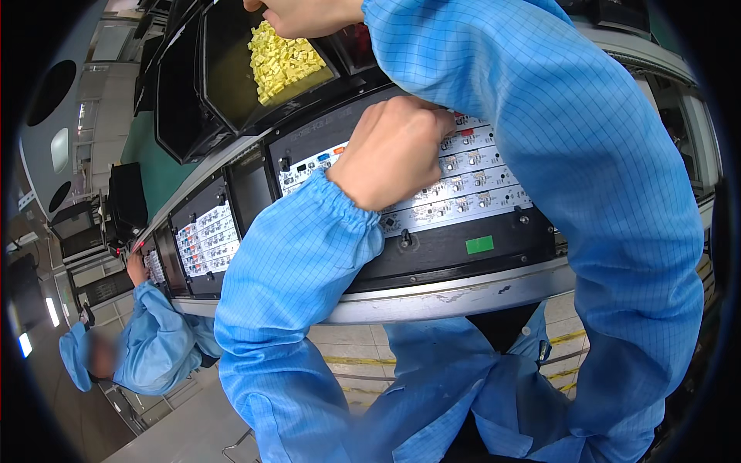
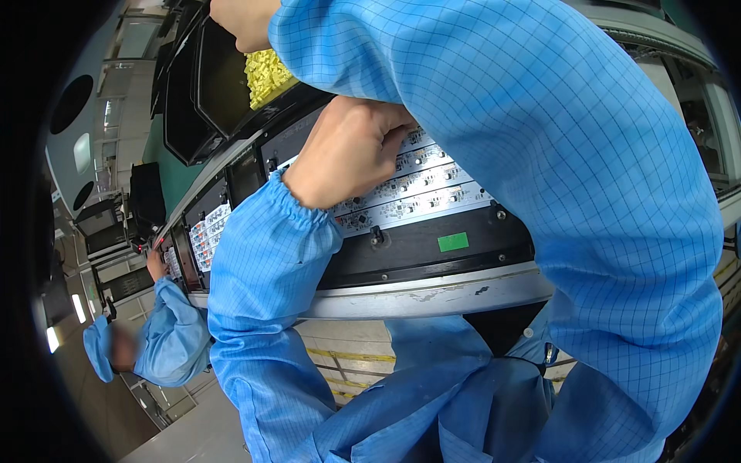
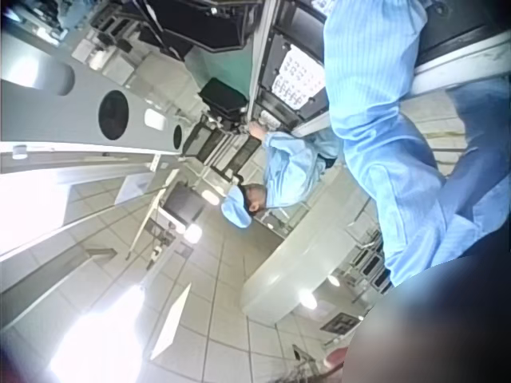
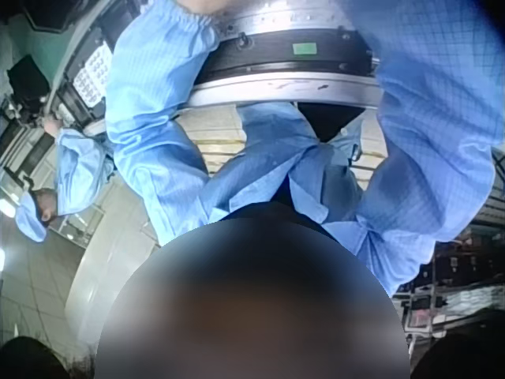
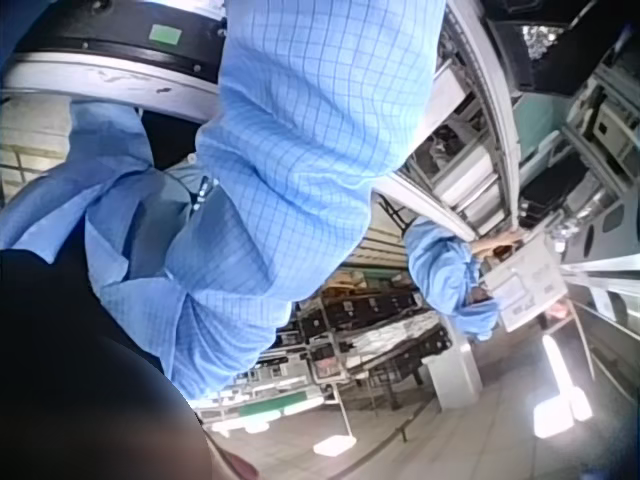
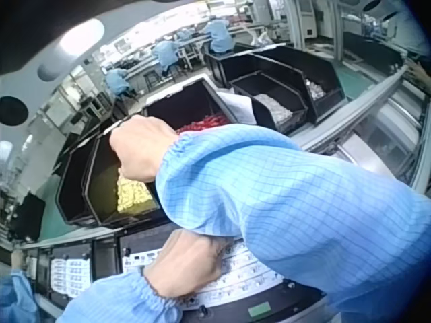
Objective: Manually placing small electronic components into slots on a circuit board at a workstation.
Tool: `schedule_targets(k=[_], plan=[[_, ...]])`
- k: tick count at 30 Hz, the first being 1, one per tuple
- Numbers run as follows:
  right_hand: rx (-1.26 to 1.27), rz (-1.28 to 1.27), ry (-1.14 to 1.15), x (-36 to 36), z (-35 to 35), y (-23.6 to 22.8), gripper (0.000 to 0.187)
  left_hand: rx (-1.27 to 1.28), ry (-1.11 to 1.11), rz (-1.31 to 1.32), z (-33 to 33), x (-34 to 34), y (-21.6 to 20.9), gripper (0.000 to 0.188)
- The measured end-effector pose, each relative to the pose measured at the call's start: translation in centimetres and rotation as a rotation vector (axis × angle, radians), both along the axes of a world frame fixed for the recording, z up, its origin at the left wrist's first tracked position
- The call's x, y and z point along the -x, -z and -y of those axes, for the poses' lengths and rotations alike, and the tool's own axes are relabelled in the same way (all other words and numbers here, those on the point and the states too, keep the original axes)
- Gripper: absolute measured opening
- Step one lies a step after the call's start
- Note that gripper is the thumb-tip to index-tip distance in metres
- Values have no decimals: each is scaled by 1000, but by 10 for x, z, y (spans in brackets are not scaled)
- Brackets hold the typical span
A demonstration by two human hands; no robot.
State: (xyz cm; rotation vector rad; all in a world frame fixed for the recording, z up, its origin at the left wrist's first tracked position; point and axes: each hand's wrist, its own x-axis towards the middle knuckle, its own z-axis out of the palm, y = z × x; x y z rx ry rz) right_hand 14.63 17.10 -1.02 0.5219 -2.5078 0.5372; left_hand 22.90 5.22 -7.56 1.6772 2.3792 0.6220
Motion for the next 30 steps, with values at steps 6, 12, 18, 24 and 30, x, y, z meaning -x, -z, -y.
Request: schedule_targets(k=[6,12,18,24,30], plan=[[7,27,-9,-3,1,0,18,43,-6,2,1,1,1,25],[2,51,1,-6,2,-2,20,10,9,-10,2,0,2,22],[-9,70,16,-8,-1,-5,21,-30,51,-64,-1,-2,4,22],[0,75,17,-9,3,-3,21,6,22,-54,1,2,8,25],[5,98,25,-7,4,-6,21,-18,35,-20,3,3,7,29]])
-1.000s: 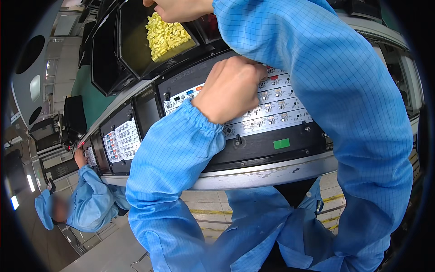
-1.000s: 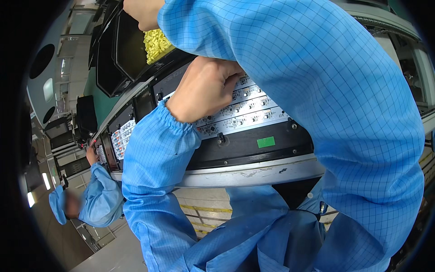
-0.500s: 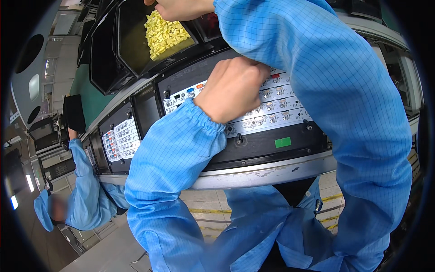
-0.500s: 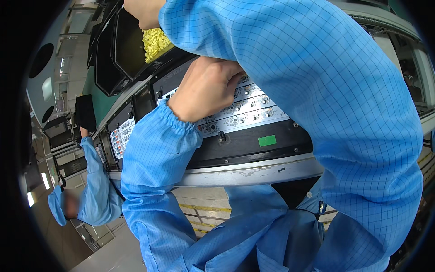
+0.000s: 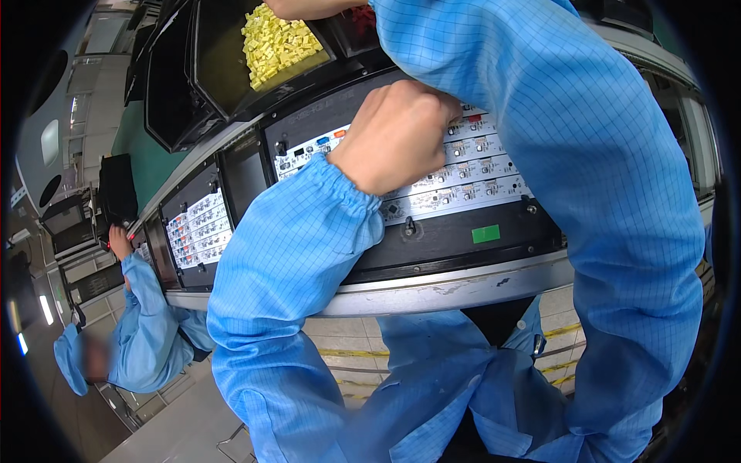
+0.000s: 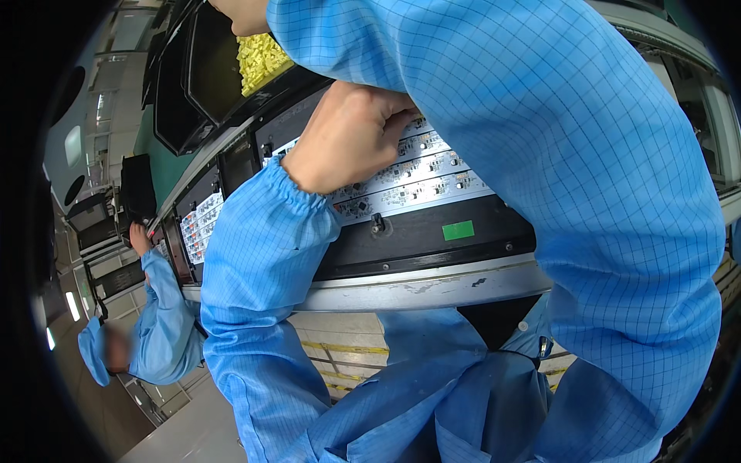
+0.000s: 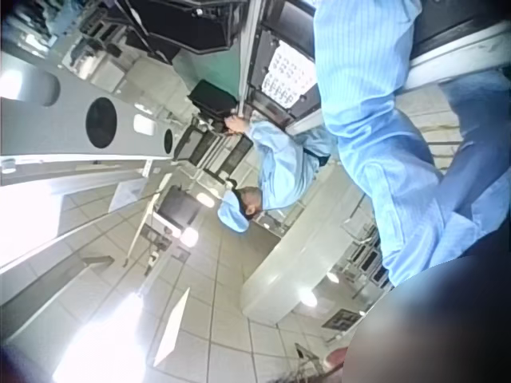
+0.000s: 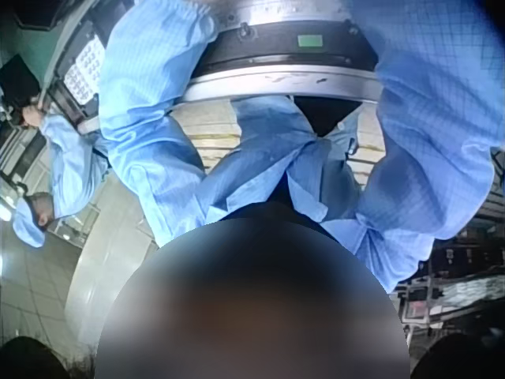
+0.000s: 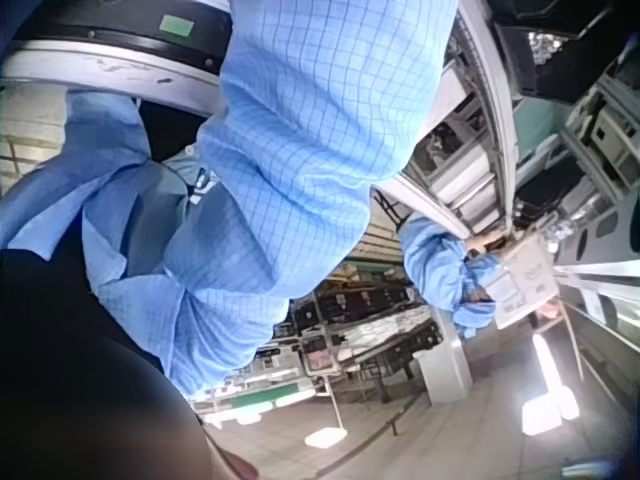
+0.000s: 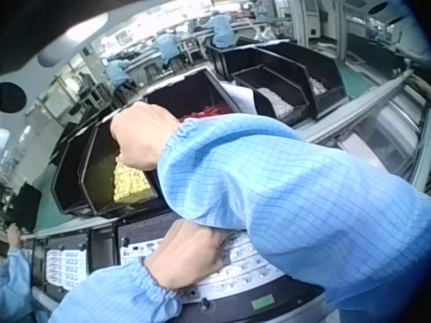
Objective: Manually placing small electronic components into slots on a circuit board at a workstation.
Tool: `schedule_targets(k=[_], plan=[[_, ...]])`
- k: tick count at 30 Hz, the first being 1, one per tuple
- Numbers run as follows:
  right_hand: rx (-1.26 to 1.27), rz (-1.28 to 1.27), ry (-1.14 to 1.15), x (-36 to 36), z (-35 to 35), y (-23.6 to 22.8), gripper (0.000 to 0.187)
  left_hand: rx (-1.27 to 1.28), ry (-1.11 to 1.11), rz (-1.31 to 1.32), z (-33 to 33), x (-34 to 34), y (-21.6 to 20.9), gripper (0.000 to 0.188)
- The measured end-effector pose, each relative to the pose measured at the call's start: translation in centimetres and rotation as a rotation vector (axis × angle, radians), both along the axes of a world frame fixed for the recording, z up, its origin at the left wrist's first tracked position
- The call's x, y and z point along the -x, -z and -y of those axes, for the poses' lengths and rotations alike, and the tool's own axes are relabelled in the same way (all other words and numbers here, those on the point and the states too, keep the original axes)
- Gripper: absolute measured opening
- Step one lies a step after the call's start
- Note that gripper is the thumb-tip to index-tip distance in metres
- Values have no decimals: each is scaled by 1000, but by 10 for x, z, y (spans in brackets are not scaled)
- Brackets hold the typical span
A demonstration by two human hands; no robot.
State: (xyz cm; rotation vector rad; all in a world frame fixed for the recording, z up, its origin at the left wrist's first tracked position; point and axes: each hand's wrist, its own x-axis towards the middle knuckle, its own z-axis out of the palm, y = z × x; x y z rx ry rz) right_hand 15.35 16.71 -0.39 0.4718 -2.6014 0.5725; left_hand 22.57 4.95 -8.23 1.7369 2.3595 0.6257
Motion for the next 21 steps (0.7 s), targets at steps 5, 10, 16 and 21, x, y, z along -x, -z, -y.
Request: schedule_targets(k=[5,10,16,21], plan=[[1,0,-15,1,0,1,21,-7,-12,-41,1,0,-1,30],[-6,-23,-17,2,0,2,21,-29,-3,-12,-1,0,0,31],[14,4,-13,0,2,0,20,-14,-9,-5,-1,-3,-2,30],[15,5,-19,2,4,-2,21,-23,-1,6,2,1,-3,28]])
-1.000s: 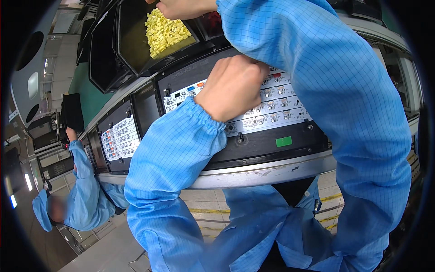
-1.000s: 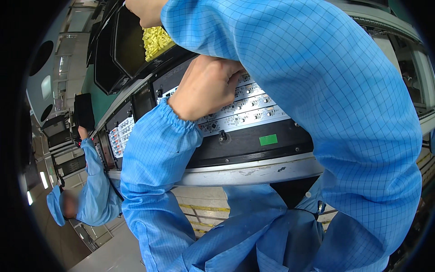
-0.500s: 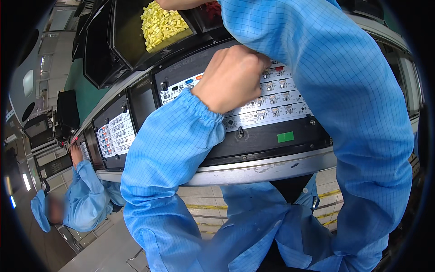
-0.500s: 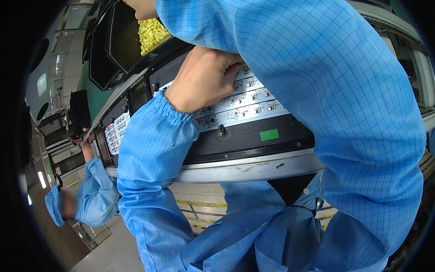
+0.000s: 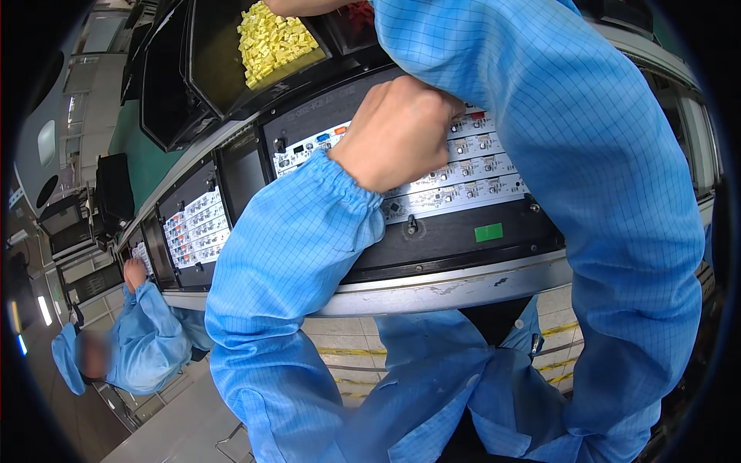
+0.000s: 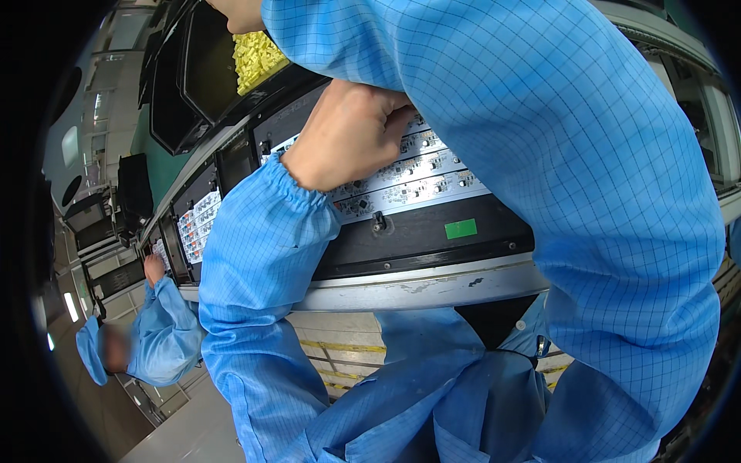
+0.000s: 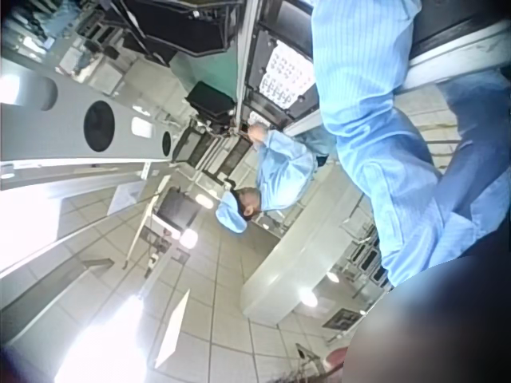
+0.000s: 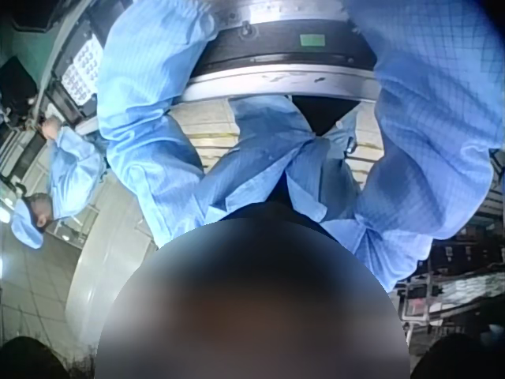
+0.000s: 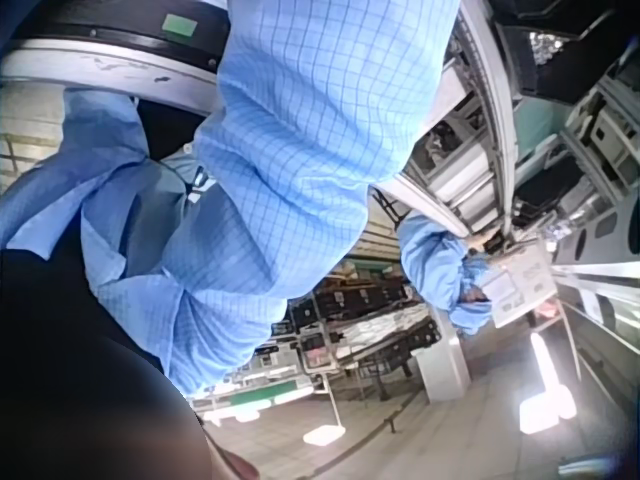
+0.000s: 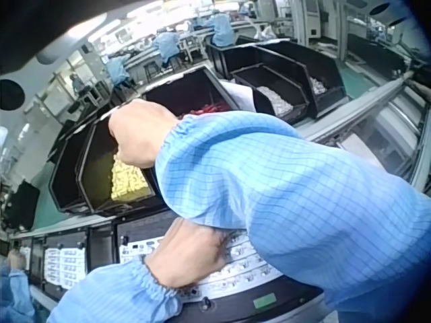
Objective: Manually placing small electronic components into slots on a circuit board at a workstation.
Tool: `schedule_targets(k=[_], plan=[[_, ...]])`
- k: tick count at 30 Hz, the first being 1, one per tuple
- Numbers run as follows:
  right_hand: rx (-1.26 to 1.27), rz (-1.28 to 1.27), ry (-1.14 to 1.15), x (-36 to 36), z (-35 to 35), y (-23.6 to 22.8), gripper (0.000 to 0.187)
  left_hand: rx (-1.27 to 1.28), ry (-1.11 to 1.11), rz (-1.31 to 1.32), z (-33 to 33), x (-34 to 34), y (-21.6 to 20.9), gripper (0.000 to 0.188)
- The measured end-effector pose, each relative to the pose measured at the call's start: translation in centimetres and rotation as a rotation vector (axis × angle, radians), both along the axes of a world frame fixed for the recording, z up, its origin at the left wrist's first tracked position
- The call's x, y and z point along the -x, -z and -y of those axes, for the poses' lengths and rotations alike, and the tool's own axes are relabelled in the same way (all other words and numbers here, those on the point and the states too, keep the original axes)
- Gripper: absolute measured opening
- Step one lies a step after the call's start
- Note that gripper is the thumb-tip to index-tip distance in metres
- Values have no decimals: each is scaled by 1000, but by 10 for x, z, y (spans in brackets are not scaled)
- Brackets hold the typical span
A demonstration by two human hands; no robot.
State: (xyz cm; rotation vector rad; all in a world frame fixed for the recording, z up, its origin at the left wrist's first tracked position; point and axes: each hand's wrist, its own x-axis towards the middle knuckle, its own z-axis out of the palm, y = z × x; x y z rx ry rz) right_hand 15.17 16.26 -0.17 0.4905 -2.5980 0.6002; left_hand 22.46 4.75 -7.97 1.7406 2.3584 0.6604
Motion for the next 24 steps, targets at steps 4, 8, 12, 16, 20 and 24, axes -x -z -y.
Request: schedule_targets(k=[4,8,12,16,20,24], plan=[[-12,1,3,3,1,1,21,19,4,-20,-1,-2,-2,27],[-10,-16,-35,8,9,2,20,26,-38,-35,6,2,2,26],[-44,-15,3,-2,-4,-6,21,-39,14,39,-11,2,9,25],[-158,115,107,2,14,-2,23,20,-39,8,7,4,5,23],[114,-288,-143,-11,-2,4,23,63,-63,-69,9,1,3,20],[162,-293,-115,-45,-39,2,19,-254,-53,-53,18,-6,-20,17]])
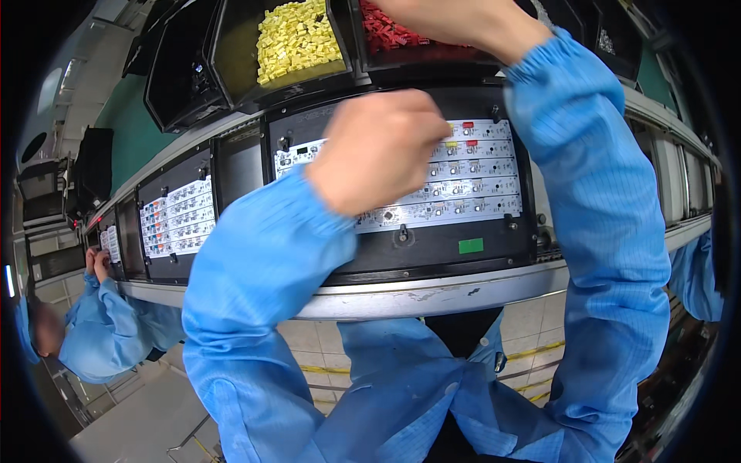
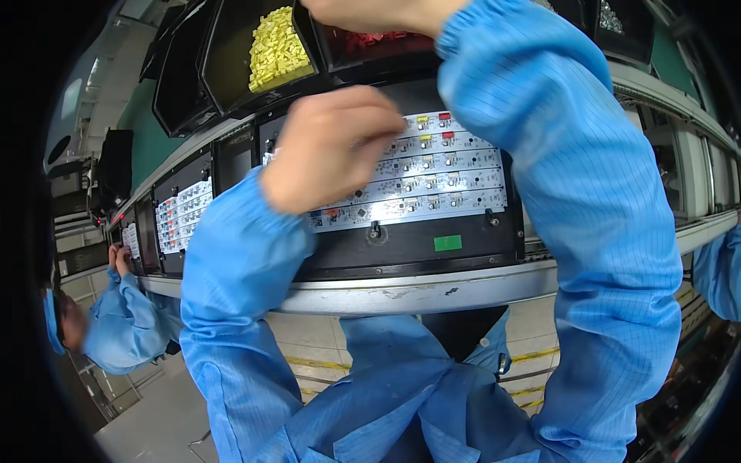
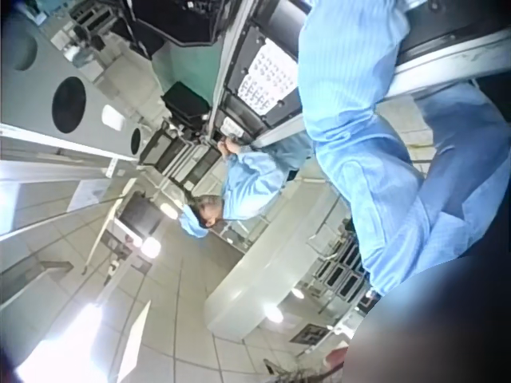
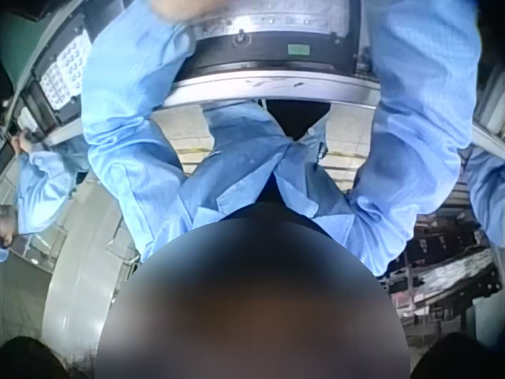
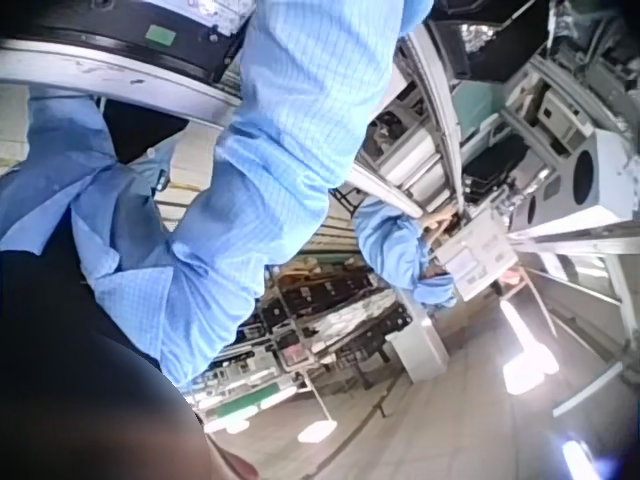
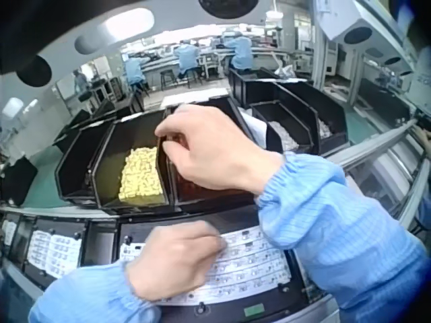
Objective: Manually placing small electronic components into slots on a circuit board at a workstation.
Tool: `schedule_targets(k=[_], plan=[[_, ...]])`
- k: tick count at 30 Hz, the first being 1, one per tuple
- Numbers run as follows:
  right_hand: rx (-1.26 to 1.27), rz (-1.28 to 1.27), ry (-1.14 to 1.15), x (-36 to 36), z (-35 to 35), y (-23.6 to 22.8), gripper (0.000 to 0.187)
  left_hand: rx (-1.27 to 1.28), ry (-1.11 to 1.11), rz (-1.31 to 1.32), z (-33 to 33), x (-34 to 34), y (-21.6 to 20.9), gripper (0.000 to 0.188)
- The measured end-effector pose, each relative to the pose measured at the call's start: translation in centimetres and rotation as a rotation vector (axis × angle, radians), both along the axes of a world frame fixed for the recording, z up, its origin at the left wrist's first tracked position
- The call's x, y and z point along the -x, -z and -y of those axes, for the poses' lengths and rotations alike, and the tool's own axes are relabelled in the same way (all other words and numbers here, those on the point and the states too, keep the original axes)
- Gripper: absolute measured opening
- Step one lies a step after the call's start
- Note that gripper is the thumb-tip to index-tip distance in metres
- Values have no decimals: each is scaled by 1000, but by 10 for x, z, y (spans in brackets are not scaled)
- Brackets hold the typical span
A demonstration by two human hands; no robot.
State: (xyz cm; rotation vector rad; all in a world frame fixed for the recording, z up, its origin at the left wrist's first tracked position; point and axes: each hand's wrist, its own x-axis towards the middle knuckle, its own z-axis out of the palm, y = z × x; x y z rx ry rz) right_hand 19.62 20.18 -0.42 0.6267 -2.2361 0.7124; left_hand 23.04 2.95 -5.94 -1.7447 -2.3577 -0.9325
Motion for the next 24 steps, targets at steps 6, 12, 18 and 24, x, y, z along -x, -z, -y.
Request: schedule_targets(k=[6,12,18,24], plan=[[17,108,7,-49,-22,-8,19,-545,-832,-63,141,95,-59,17],[94,187,61,-106,-40,26,16,580,-921,-84,229,223,-5,33],[251,337,223,-151,-57,65,16,766,-1034,-29,182,231,-6,49],[423,375,255,-146,-67,80,17,709,-993,114,172,234,9,55]])
